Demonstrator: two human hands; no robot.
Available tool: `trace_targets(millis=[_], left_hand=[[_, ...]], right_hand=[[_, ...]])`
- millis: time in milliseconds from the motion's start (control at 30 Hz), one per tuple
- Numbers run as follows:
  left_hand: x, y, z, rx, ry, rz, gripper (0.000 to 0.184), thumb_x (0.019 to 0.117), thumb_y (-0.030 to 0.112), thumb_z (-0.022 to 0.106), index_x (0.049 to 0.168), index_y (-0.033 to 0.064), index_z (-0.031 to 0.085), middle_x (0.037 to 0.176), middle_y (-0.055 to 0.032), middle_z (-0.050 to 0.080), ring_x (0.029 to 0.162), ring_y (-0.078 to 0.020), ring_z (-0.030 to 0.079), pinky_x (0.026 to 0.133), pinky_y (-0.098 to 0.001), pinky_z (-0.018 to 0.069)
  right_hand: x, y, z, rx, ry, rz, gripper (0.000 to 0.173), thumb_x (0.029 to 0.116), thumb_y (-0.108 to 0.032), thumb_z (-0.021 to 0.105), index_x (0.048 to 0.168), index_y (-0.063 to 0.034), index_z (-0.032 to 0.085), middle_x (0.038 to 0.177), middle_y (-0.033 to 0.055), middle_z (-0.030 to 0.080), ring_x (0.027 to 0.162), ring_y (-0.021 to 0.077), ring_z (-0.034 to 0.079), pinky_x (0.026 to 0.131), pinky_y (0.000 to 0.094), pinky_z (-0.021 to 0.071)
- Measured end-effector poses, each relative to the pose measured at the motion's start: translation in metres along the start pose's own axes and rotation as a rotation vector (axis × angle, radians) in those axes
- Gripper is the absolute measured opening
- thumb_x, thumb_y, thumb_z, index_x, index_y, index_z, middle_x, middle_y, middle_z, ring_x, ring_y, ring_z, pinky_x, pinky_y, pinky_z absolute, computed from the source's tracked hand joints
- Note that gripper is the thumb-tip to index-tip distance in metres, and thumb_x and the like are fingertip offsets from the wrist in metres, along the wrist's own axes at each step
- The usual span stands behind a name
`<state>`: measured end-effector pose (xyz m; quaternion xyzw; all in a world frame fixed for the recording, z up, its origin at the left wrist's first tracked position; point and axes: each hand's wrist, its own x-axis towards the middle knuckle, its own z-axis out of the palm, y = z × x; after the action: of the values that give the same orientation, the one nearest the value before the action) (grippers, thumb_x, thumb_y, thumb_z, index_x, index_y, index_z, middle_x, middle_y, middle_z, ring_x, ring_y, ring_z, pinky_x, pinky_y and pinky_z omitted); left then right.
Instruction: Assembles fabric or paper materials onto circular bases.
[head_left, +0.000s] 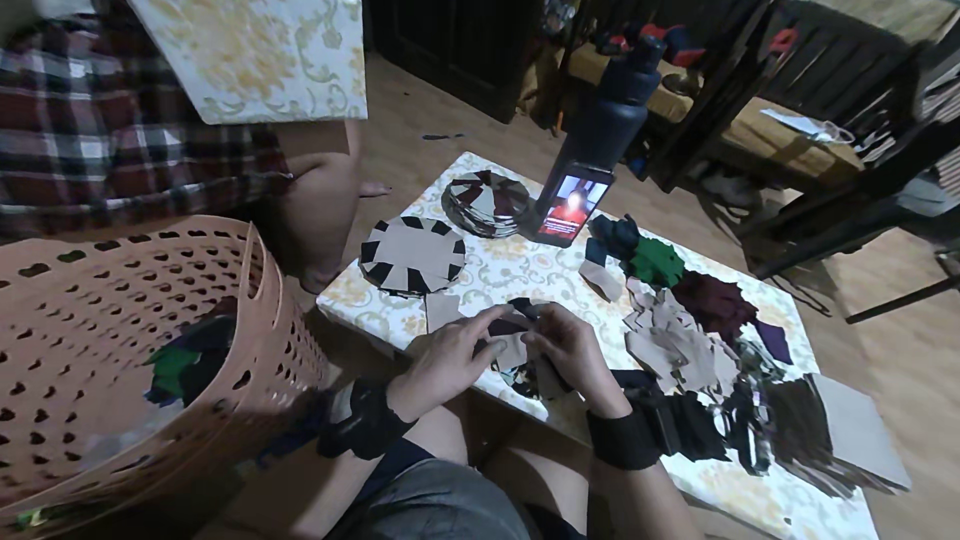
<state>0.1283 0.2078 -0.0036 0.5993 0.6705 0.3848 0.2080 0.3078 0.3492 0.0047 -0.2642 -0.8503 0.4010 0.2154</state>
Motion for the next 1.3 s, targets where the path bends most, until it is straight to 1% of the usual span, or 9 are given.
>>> trace_targets(millis=[67, 167, 267, 333, 500, 600, 967, 1100, 1300], left_hand=[[0.001, -0.006, -0.001, 0.048, 0.097, -0.003, 0.042, 0.1065, 0.027, 0.050, 0.145, 0.0125, 0.055, 0.084, -0.0083, 0.069, 0.072, -0.0226, 0.066, 0.071, -0.0455, 0.0561], [0.001, -0.017, 0.000, 0.099, 0.270, 0.040, 0.038, 0.1059, 0.026, 0.050, 0.140, 0.0129, 0.061, 0.083, -0.0053, 0.067, 0.070, -0.0191, 0.063, 0.068, -0.0425, 0.0549], [0.001, -0.023, 0.004, 0.111, 0.337, 0.075, 0.033, 0.1039, 0.026, 0.054, 0.131, 0.0133, 0.067, 0.093, -0.0046, 0.070, 0.077, -0.0176, 0.065, 0.072, -0.0422, 0.0542], [0.000, -0.024, 0.007, 0.126, 0.331, 0.057, 0.033, 0.1014, 0.030, 0.059, 0.129, 0.0154, 0.068, 0.096, -0.0038, 0.068, 0.078, -0.0172, 0.064, 0.070, -0.0407, 0.0536], [0.001, -0.019, 0.016, 0.191, 0.273, -0.002, 0.055, 0.0903, 0.046, 0.073, 0.135, 0.0156, 0.064, 0.113, -0.0120, 0.069, 0.098, -0.0314, 0.067, 0.080, -0.0536, 0.0536], [0.000, -0.016, 0.016, 0.225, 0.232, -0.011, 0.063, 0.0861, 0.048, 0.077, 0.140, 0.0182, 0.061, 0.124, -0.0142, 0.066, 0.107, -0.0361, 0.065, 0.085, -0.0568, 0.0527], [0.001, -0.016, 0.010, 0.209, 0.135, -0.043, 0.065, 0.0860, 0.043, 0.076, 0.144, 0.0223, 0.057, 0.133, -0.0117, 0.062, 0.115, -0.0353, 0.062, 0.088, -0.0580, 0.0516], [0.002, -0.017, 0.014, 0.215, 0.201, -0.023, 0.062, 0.0903, 0.048, 0.070, 0.144, 0.0195, 0.057, 0.131, -0.0123, 0.063, 0.112, -0.0338, 0.064, 0.086, -0.0562, 0.0526], [0.003, -0.012, 0.012, 0.206, 0.159, -0.065, 0.070, 0.0845, 0.048, 0.078, 0.145, 0.0205, 0.056, 0.135, -0.0137, 0.061, 0.118, -0.0362, 0.061, 0.093, -0.0591, 0.0500]], right_hand=[[0.001, 0.004, 0.001, -0.015, -0.032, 0.032, 0.030, 0.0944, -0.014, 0.072, 0.121, -0.0014, 0.067, 0.097, 0.0071, 0.073, 0.082, 0.0102, 0.070, 0.078, 0.0287, 0.0585], [0.002, 0.005, 0.001, -0.015, -0.028, 0.017, 0.032, 0.0946, -0.015, 0.072, 0.122, -0.0004, 0.066, 0.097, 0.0076, 0.072, 0.082, 0.0106, 0.069, 0.078, 0.0285, 0.0584], [0.002, 0.007, 0.002, -0.006, -0.019, -0.019, 0.030, 0.0951, -0.015, 0.071, 0.120, 0.0000, 0.067, 0.095, 0.0070, 0.073, 0.081, 0.0087, 0.069, 0.077, 0.0264, 0.0581], [0.001, 0.006, 0.003, 0.007, -0.024, -0.032, 0.029, 0.0951, -0.014, 0.070, 0.120, 0.0001, 0.067, 0.094, 0.0059, 0.073, 0.080, 0.0070, 0.069, 0.076, 0.0245, 0.0577], [0.002, 0.005, 0.002, 0.008, -0.035, -0.053, 0.028, 0.0948, -0.013, 0.071, 0.120, -0.0008, 0.068, 0.093, 0.0045, 0.073, 0.079, 0.0057, 0.068, 0.076, 0.0236, 0.0573], [0.002, 0.007, 0.002, 0.002, -0.023, -0.056, 0.028, 0.0951, -0.014, 0.071, 0.120, -0.0006, 0.068, 0.094, 0.0051, 0.073, 0.078, 0.0064, 0.068, 0.075, 0.0238, 0.0573], [0.004, 0.007, 0.004, -0.023, -0.003, -0.012, 0.031, 0.0941, -0.015, 0.072, 0.121, -0.0009, 0.067, 0.093, 0.0069, 0.073, 0.078, 0.0103, 0.069, 0.075, 0.0288, 0.0580], [0.004, 0.006, 0.003, -0.023, -0.012, -0.002, 0.030, 0.0941, -0.015, 0.072, 0.120, -0.0012, 0.067, 0.093, 0.0060, 0.073, 0.079, 0.0089, 0.069, 0.076, 0.0274, 0.0581], [0.004, 0.006, 0.003, 0.002, -0.032, 0.017, 0.029, 0.0946, -0.014, 0.072, 0.120, -0.0007, 0.067, 0.096, 0.0063, 0.073, 0.079, 0.0082, 0.069, 0.076, 0.0265, 0.0580]])
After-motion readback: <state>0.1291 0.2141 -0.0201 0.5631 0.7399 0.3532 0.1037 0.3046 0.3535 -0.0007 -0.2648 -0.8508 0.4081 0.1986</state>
